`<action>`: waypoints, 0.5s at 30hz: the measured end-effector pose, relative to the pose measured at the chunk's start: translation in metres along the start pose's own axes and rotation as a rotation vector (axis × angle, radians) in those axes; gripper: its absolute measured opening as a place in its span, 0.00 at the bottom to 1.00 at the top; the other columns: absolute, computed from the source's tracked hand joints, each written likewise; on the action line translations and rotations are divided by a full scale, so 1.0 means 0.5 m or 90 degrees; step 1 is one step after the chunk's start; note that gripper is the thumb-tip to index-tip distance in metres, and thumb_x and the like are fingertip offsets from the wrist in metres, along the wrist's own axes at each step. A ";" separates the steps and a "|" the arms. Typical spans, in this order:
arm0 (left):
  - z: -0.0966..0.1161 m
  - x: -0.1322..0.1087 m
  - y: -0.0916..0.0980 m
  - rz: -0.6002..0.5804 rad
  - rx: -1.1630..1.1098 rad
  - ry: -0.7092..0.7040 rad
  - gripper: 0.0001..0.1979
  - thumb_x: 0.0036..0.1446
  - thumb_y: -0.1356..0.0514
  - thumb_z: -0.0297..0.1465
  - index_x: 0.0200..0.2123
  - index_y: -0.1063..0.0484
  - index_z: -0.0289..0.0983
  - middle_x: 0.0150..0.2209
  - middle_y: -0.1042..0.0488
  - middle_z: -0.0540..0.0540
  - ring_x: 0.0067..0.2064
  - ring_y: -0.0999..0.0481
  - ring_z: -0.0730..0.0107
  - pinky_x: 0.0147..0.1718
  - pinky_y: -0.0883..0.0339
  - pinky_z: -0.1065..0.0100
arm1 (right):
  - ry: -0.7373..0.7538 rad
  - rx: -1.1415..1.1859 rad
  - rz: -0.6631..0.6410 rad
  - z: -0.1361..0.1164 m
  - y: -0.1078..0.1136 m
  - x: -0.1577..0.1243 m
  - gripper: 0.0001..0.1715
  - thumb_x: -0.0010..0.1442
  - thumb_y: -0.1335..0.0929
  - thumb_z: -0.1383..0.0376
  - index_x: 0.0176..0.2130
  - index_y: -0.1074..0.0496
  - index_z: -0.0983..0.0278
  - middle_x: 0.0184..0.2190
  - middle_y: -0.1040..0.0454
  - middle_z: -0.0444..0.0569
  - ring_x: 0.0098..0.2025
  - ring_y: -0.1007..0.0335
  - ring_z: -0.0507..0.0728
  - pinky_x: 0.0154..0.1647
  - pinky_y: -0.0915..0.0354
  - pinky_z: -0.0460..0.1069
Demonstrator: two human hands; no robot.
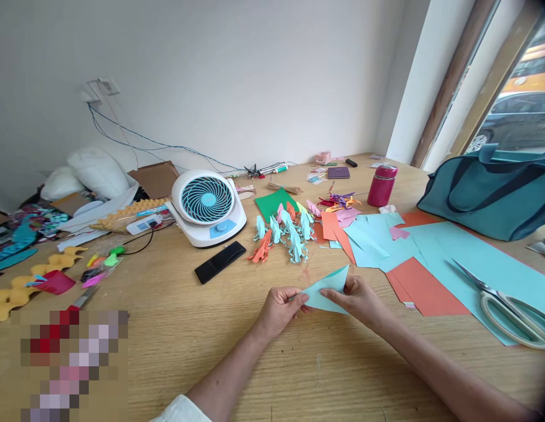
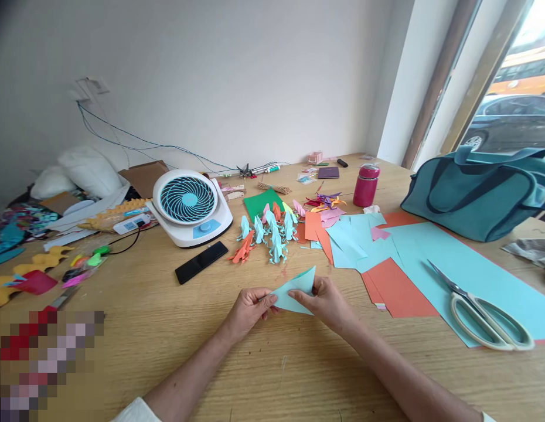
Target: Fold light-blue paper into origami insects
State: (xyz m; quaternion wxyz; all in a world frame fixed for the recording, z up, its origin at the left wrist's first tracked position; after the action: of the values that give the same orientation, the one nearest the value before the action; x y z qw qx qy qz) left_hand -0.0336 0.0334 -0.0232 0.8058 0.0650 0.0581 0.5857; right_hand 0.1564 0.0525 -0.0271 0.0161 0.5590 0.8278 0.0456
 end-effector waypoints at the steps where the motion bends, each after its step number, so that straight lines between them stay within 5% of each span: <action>1: 0.001 -0.001 0.000 -0.003 0.006 -0.002 0.24 0.54 0.38 0.51 0.30 0.20 0.33 0.26 0.22 0.46 0.27 0.27 0.71 0.23 0.39 0.73 | -0.004 -0.014 -0.001 0.002 -0.002 -0.001 0.22 0.52 0.27 0.48 0.28 0.25 0.64 0.24 0.27 0.45 0.25 0.37 0.52 0.25 0.41 0.47; 15: 0.004 -0.004 0.002 -0.153 -0.048 0.012 0.26 0.58 0.42 0.51 0.37 0.20 0.32 0.37 0.18 0.37 0.34 0.19 0.64 0.23 0.36 0.74 | -0.013 -0.036 0.006 -0.017 0.009 0.000 0.21 0.49 0.25 0.50 0.23 0.29 0.64 0.21 0.30 0.44 0.24 0.40 0.51 0.25 0.42 0.47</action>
State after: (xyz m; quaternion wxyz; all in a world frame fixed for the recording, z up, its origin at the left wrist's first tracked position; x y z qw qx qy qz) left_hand -0.0351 0.0316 -0.0211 0.8715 0.0215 0.0508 0.4872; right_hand 0.1599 0.0538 -0.0182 0.0403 0.5627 0.8233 0.0629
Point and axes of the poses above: each hand's wrist, its own x-axis towards the middle knuckle, its own y-axis out of the back of the hand, z = x × y, the point moved 3 cm from there along x, towards the middle knuckle
